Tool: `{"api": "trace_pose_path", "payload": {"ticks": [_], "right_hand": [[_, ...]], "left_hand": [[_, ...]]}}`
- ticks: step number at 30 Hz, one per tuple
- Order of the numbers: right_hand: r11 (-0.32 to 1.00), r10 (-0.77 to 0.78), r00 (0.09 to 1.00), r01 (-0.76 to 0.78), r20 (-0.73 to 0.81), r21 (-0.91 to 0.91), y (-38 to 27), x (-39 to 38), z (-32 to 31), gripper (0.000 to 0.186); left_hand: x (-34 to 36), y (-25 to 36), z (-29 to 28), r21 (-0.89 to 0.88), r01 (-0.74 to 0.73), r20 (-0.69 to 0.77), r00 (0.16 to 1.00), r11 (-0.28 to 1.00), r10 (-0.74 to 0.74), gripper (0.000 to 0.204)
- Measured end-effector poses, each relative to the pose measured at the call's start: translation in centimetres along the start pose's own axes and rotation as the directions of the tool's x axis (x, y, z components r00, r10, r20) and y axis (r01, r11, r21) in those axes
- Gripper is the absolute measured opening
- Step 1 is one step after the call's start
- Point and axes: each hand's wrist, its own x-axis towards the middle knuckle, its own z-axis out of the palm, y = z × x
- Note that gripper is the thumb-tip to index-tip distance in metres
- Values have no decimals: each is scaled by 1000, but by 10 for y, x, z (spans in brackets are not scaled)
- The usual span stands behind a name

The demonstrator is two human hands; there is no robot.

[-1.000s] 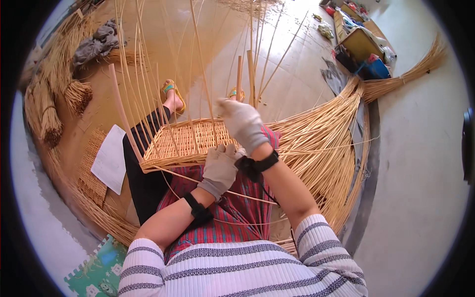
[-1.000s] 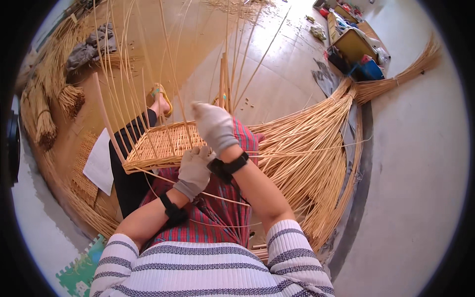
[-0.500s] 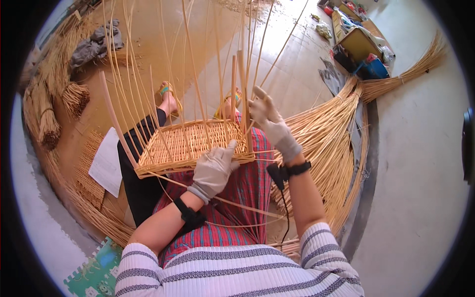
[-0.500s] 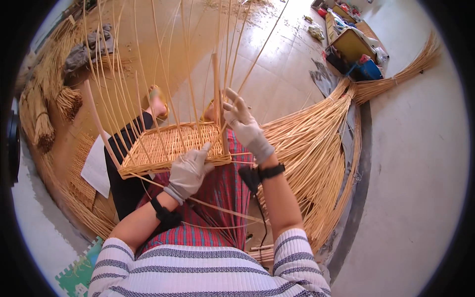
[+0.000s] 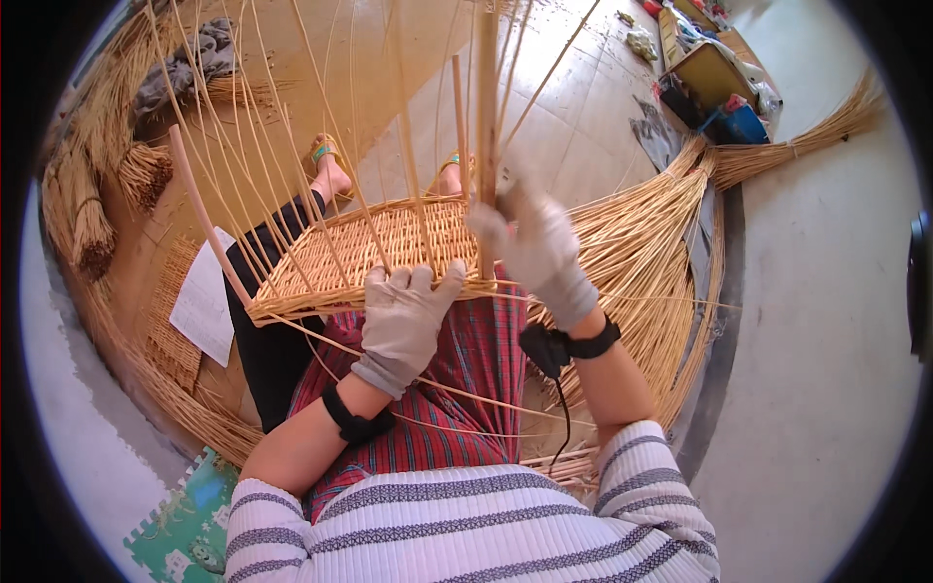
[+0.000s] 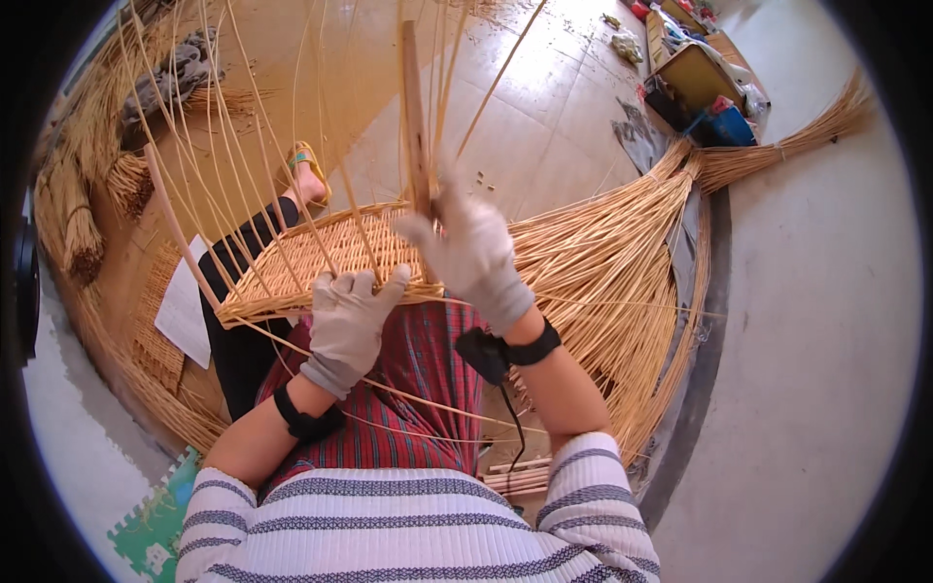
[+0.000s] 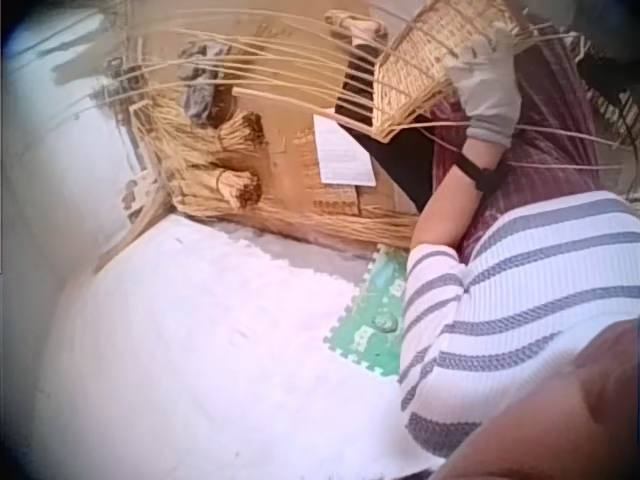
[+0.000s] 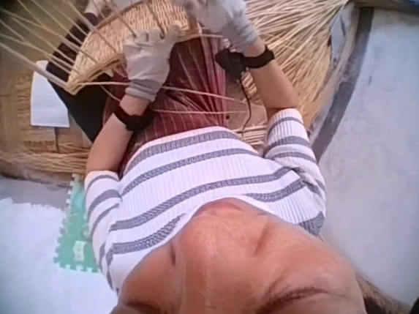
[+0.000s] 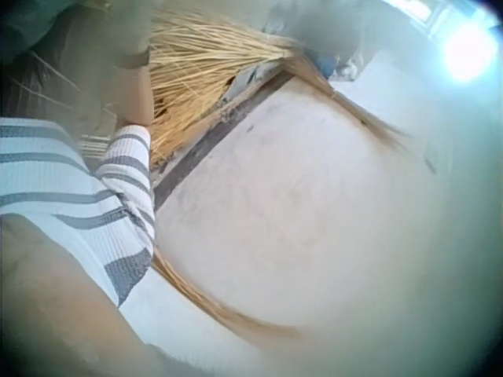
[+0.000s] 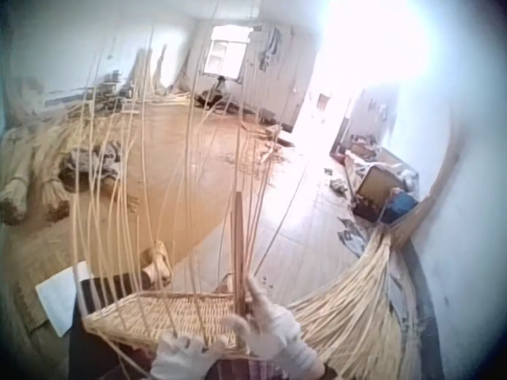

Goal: Weaving the base of a rectangular basket using long straw or reeds.

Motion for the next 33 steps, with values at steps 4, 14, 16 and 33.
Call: {"api": "trace_pose_path", "payload": {"ticks": [4, 14, 16, 33], "right_hand": [[844, -310, 917, 387, 250, -372, 20, -48, 2, 85], [643, -482, 758, 647, 440, -409, 56, -28, 0, 42], [698, -463, 776, 617, 429, -364, 58, -31, 5, 40], [641, -547, 780, 624, 305, -447, 75, -51, 20, 25]], "left_hand": [[12, 10, 1, 74, 23, -84, 996, 997, -17, 49], [25, 10, 18, -127, 30, 16, 999, 991, -28, 21], [20, 11, 30, -137, 61, 11, 998, 989, -60, 19], [52, 7, 23, -814, 539, 480, 834, 217, -273, 28]]}}
